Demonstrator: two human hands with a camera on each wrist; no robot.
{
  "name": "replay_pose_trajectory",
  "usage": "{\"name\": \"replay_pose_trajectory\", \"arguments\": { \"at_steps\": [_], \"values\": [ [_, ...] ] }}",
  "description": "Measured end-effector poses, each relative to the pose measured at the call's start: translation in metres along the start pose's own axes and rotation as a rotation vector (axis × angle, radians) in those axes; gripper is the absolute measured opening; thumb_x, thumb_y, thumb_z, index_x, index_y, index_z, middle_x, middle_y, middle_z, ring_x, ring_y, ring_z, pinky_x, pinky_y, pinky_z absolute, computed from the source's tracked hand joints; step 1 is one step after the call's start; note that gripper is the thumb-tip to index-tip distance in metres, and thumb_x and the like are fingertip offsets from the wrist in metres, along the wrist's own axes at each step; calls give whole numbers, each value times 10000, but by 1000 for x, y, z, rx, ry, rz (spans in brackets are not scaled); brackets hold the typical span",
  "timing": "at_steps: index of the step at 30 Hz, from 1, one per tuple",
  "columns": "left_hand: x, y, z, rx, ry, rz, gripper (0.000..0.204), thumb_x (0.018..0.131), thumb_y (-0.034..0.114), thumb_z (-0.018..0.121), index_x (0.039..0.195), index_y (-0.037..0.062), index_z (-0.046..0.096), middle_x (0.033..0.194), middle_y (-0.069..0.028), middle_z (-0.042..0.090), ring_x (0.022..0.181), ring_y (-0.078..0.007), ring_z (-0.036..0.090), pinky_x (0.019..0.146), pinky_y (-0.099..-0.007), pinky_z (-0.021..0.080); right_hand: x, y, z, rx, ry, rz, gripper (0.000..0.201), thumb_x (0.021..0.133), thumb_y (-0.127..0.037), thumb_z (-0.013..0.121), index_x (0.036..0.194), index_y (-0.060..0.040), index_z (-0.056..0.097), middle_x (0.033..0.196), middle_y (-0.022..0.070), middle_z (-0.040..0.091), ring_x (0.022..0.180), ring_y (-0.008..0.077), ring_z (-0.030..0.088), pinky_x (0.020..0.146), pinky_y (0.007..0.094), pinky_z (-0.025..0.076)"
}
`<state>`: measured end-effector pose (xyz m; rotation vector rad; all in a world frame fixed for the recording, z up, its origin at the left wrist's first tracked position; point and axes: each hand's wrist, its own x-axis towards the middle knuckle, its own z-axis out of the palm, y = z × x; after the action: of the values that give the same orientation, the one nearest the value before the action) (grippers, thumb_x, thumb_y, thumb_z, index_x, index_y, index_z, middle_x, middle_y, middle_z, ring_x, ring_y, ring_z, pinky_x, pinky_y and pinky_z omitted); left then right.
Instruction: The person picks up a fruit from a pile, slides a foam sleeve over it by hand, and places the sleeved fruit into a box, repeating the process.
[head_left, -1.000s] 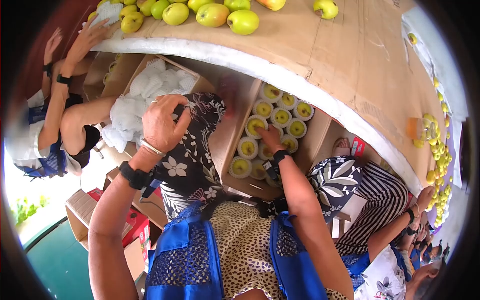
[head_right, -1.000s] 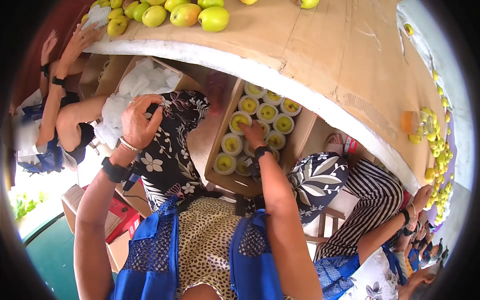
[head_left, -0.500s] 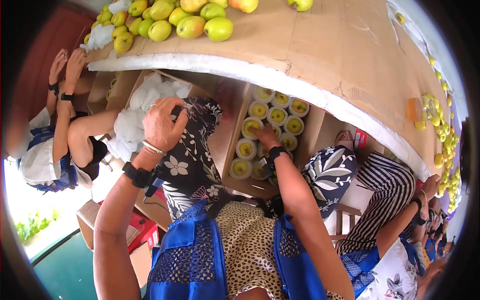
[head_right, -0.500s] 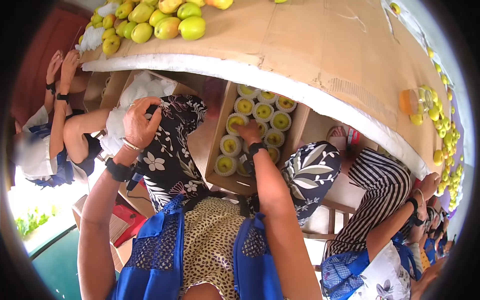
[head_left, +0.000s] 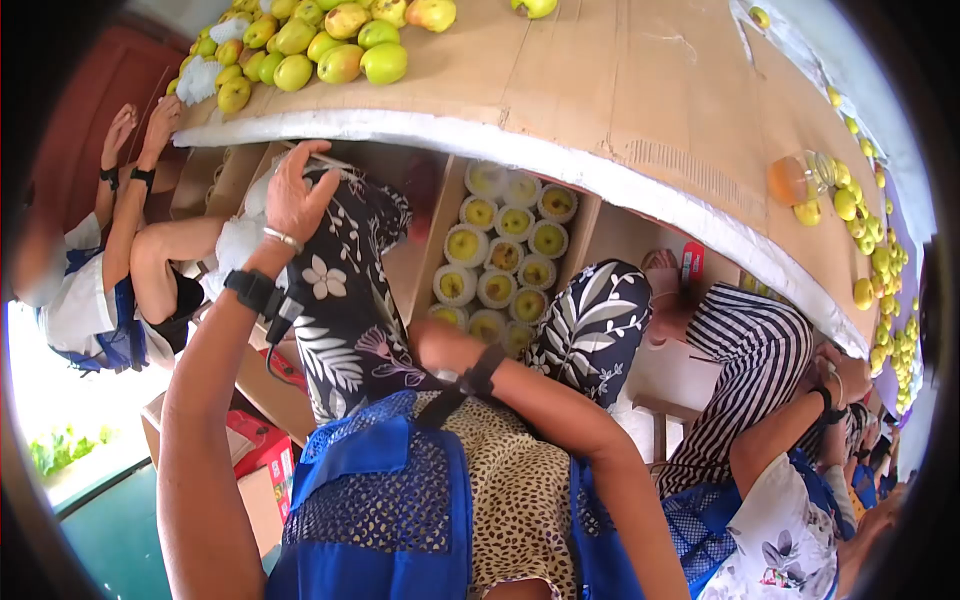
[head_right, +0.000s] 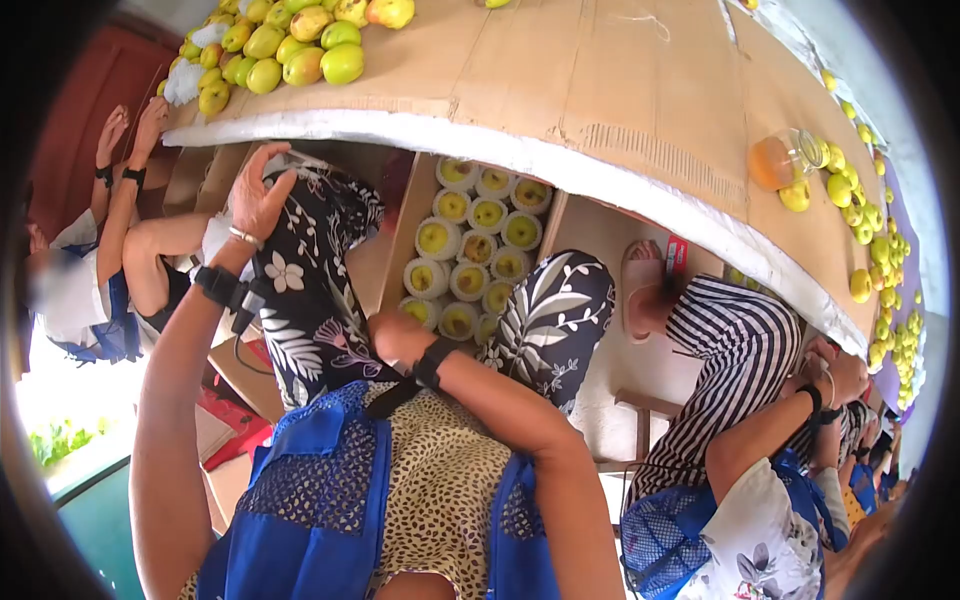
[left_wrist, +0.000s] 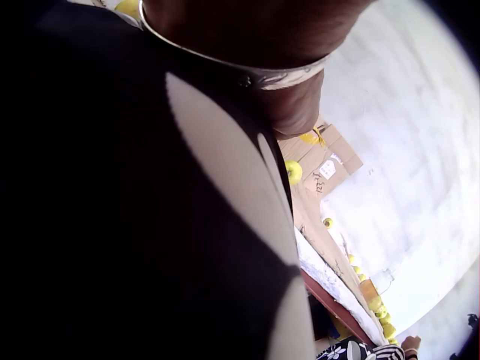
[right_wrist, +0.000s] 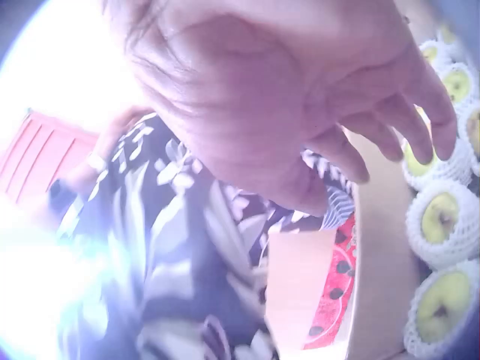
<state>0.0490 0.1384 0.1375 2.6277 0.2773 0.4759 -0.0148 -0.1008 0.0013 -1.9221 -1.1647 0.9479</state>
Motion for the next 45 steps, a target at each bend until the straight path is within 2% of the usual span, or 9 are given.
{"name": "replay_pose_trajectory", "arguments": {
  "at_steps": [1, 8, 14, 26, 29, 32, 38, 41, 45],
  "values": [
    [2, -1, 2, -2, 6, 5, 342, 726, 251, 584, 1009, 61, 565, 976, -155, 590, 930, -325, 541, 846, -368, 406, -13, -2, 7, 143, 59, -175, 205, 727, -122, 524, 790, 38, 635, 797, 255, 609, 782, 396, 605, 680, 433, 490],
    [7, -12, 5, -43, 6, -40, 377, 722, 279, 602, 1015, 45, 564, 993, -149, 613, 961, -311, 563, 859, -355, 416, -2, 10, -12, 164, -83, 232, 235, 725, -175, 543, 851, -10, 652, 897, 229, 616, 841, 388, 597, 738, 429, 478],
    [14, -7, 5, -51, 2, -38, 369, 732, 274, 604, 1018, 46, 560, 1001, -137, 616, 966, -297, 568, 867, -357, 418, 4, 45, 16, 72, -89, 191, 259, 740, -181, 532, 891, -1, 639, 922, 233, 611, 874, 381, 592, 762, 416, 472],
    [5, -10, 3, -51, 48, -1, 359, 757, 254, 602, 1050, 56, 541, 1025, -134, 604, 989, -302, 541, 885, -367, 400, -2, 21, -3, 146, 50, 158, 247, 790, -142, 472, 878, 29, 626, 887, 263, 596, 852, 404, 581, 753, 442, 459],
    [-1, -7, 6, 68, 130, 32, 343, 751, 167, 586, 1062, 28, 544, 1015, -147, 602, 973, -293, 558, 885, -360, 412, -8, 23, -3, 194, 71, 168, 243, 796, -134, 469, 896, 26, 622, 887, 270, 594, 869, 410, 574, 749, 444, 453],
    [-1, 9, 8, 198, 89, 290, 310, 718, 131, 579, 1016, 47, 573, 984, -147, 603, 953, -315, 553, 884, -397, 412, 3, 21, 0, 223, 40, 93, 242, 800, -106, 468, 966, 9, 603, 889, 272, 593, 901, 411, 568, 743, 427, 455],
    [-20, 14, 10, 292, -87, 190, 223, 706, 177, 569, 896, 64, 597, 869, -101, 622, 878, -269, 574, 868, -389, 403, 22, 49, 19, 252, 39, 150, 247, 773, -74, 520, 991, 7, 602, 934, 234, 612, 883, 334, 596, 744, 359, 454],
    [-30, 11, 6, 276, -139, 176, 172, 692, 170, 573, 828, 68, 599, 802, -90, 618, 848, -260, 576, 856, -387, 405, 21, 30, 7, 413, -114, 213, 275, 745, -41, 589, 1010, 32, 598, 957, 142, 651, 877, 185, 587, 795, 316, 441],
    [-41, -6, 3, 96, 63, 174, 130, 675, 132, 583, 786, 67, 590, 756, -84, 608, 828, -252, 574, 837, -374, 410, 21, 22, 10, 485, -88, 228, 300, 765, -63, 606, 1057, 6, 597, 961, 68, 648, 850, 122, 558, 756, 284, 446]
  ]
}}
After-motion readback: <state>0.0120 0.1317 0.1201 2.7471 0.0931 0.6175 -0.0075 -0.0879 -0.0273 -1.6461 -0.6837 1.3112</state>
